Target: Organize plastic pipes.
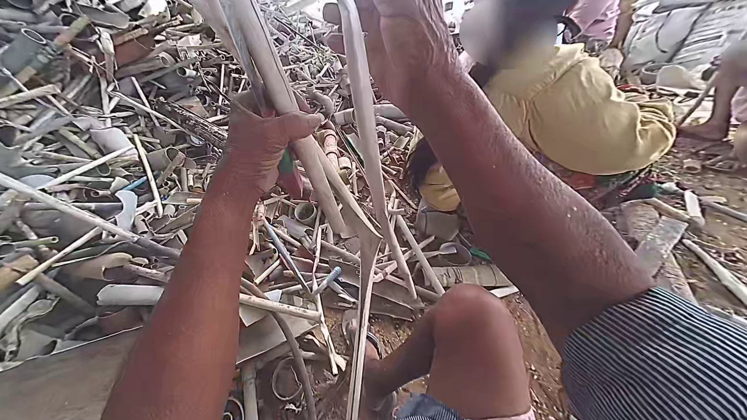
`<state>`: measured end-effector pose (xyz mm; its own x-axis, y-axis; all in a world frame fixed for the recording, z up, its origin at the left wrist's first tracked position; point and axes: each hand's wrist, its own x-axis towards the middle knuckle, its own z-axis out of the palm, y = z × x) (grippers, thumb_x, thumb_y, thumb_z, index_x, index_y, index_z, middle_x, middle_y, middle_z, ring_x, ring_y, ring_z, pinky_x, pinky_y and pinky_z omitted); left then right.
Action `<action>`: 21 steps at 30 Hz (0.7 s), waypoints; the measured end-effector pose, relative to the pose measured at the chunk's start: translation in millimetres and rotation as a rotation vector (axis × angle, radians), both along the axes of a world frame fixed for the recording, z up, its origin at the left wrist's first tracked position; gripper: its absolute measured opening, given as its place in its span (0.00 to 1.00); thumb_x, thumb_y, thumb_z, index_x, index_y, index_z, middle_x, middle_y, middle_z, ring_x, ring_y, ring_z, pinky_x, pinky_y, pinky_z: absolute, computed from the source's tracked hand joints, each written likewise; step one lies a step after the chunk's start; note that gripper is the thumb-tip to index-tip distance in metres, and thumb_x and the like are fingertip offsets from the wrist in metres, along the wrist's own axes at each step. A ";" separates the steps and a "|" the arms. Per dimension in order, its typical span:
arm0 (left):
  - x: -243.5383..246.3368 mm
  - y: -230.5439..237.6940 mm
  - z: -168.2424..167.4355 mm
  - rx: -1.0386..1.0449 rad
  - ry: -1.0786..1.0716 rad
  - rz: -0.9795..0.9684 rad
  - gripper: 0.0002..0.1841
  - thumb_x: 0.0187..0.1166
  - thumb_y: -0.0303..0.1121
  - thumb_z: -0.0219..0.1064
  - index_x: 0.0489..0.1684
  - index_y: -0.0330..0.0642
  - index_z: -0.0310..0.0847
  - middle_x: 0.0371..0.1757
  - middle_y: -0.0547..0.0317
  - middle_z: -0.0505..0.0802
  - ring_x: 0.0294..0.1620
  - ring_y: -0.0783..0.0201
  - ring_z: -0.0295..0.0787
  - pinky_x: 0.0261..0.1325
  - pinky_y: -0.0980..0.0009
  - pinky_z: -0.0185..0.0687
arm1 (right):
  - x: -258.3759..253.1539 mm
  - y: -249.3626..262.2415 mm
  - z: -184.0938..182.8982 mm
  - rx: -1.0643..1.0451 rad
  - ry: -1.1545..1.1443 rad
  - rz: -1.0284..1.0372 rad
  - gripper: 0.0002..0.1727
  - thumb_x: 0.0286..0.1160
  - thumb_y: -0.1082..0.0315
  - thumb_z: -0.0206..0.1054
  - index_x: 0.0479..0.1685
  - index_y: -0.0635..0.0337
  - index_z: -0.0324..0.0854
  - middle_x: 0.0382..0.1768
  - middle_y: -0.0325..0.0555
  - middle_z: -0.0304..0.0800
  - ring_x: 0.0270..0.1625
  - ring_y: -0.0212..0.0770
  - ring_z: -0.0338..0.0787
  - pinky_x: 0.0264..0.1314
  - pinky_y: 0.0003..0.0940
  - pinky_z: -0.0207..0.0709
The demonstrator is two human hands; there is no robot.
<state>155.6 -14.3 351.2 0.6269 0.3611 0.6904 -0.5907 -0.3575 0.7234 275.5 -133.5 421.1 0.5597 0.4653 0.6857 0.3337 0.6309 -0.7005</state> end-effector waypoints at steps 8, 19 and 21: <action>-21.7 8.6 23.3 -0.275 0.015 0.141 0.12 0.68 0.17 0.62 0.32 0.50 0.76 0.25 0.68 0.90 0.24 0.74 0.88 0.26 0.78 0.86 | -6.6 -49.7 -213.8 -0.261 -0.381 0.004 0.63 0.68 0.15 0.44 0.76 0.73 0.72 0.70 0.50 0.83 0.70 0.32 0.83 0.70 0.31 0.80; -46.0 68.4 29.8 -0.416 -0.063 -0.002 0.07 0.75 0.27 0.57 0.44 0.51 0.73 0.38 0.60 0.88 0.38 0.67 0.88 0.42 0.69 0.89 | -26.0 -81.5 -323.0 -0.488 0.145 0.267 0.15 0.58 0.72 0.77 0.46 0.63 0.86 0.34 0.25 0.91 0.35 0.18 0.87 0.45 0.19 0.83; -49.9 107.0 22.5 -0.343 -0.076 -0.100 0.08 0.75 0.29 0.60 0.48 0.50 0.74 0.42 0.60 0.88 0.44 0.65 0.89 0.49 0.66 0.90 | -27.6 -77.3 -323.3 -0.509 0.143 0.448 0.10 0.63 0.71 0.75 0.44 0.57 0.83 0.36 0.23 0.90 0.39 0.17 0.86 0.48 0.19 0.81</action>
<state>105.7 92.6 373.6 0.6222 0.5189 0.5862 -0.6676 -0.0393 0.7435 247.9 -210.8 97.7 0.3070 0.9169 0.2550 0.0000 0.2679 -0.9634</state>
